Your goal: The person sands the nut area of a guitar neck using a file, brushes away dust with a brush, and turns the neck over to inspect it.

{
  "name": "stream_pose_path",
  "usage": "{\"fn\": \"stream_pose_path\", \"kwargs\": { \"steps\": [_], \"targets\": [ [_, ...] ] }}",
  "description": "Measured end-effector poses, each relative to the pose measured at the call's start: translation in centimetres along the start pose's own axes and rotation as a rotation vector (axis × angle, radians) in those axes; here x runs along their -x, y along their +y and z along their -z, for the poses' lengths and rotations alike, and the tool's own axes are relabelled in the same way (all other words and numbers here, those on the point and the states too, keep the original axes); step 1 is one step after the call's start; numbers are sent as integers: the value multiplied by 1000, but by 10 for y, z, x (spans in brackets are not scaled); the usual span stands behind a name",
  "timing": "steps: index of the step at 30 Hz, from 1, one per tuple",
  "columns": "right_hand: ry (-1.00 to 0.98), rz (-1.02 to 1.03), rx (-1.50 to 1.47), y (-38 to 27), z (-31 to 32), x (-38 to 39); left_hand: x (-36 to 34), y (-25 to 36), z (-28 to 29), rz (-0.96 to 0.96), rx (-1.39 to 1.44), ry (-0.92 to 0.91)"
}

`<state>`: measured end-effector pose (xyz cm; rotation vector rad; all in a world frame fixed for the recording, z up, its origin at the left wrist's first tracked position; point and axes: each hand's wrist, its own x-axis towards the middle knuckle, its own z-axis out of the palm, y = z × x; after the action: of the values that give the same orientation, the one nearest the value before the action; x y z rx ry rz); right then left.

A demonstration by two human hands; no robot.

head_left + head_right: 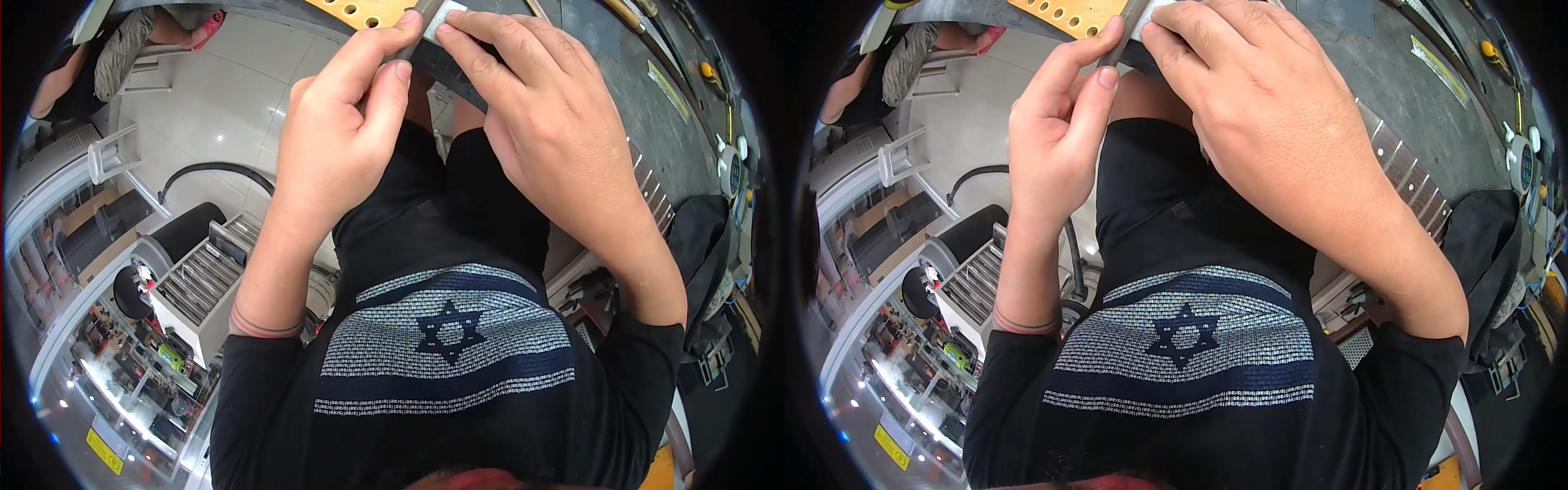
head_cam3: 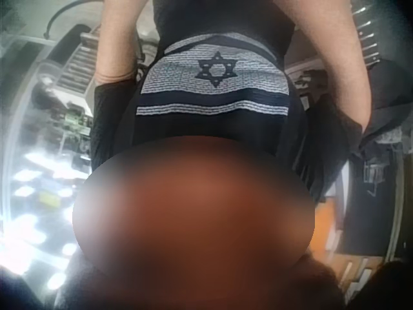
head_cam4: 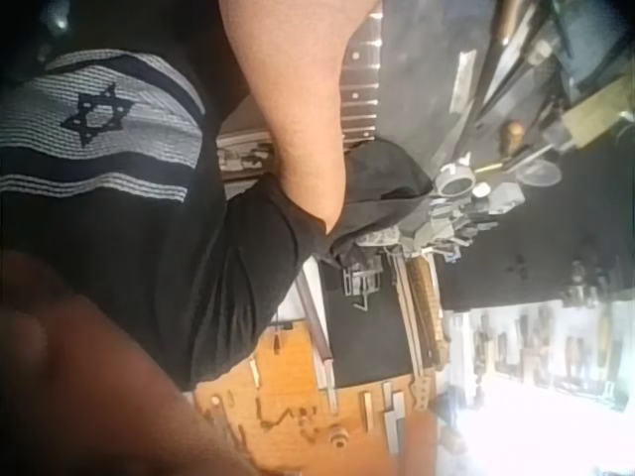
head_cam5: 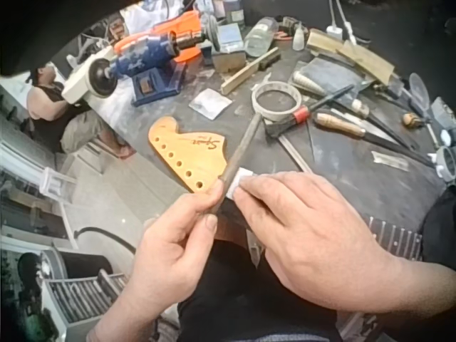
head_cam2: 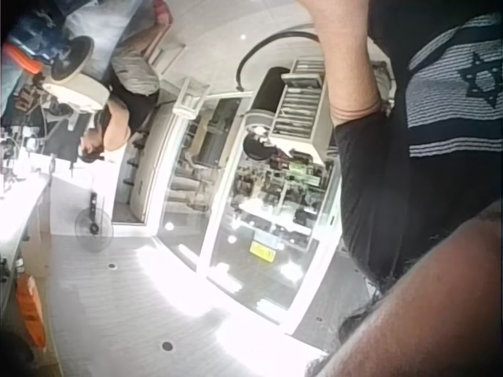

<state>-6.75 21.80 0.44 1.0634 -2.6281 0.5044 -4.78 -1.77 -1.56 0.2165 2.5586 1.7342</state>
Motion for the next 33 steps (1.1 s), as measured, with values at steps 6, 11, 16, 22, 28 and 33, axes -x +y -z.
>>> {"fn": "stream_pose_path", "kwargs": {
  "steps": [6,11,16,22,28,33],
  "targets": [
    [9,43,49,9,-10,7,41,4,9,-54,-211,-43],
    [-29,-83,28,-13,4,-3,34,5,7,-78,-188,18],
    [-39,-101,49,-11,7,1,-1,18,-1,-37,-250,-43],
    [30,52,55,9,-19,7,38,26,17,115,-216,-94],
    [-32,-116,24,-12,9,3,4,19,0,-36,-223,-58],
    [-41,-87,18,-12,6,-2,42,24,18,59,-173,-37]
  ]
}}
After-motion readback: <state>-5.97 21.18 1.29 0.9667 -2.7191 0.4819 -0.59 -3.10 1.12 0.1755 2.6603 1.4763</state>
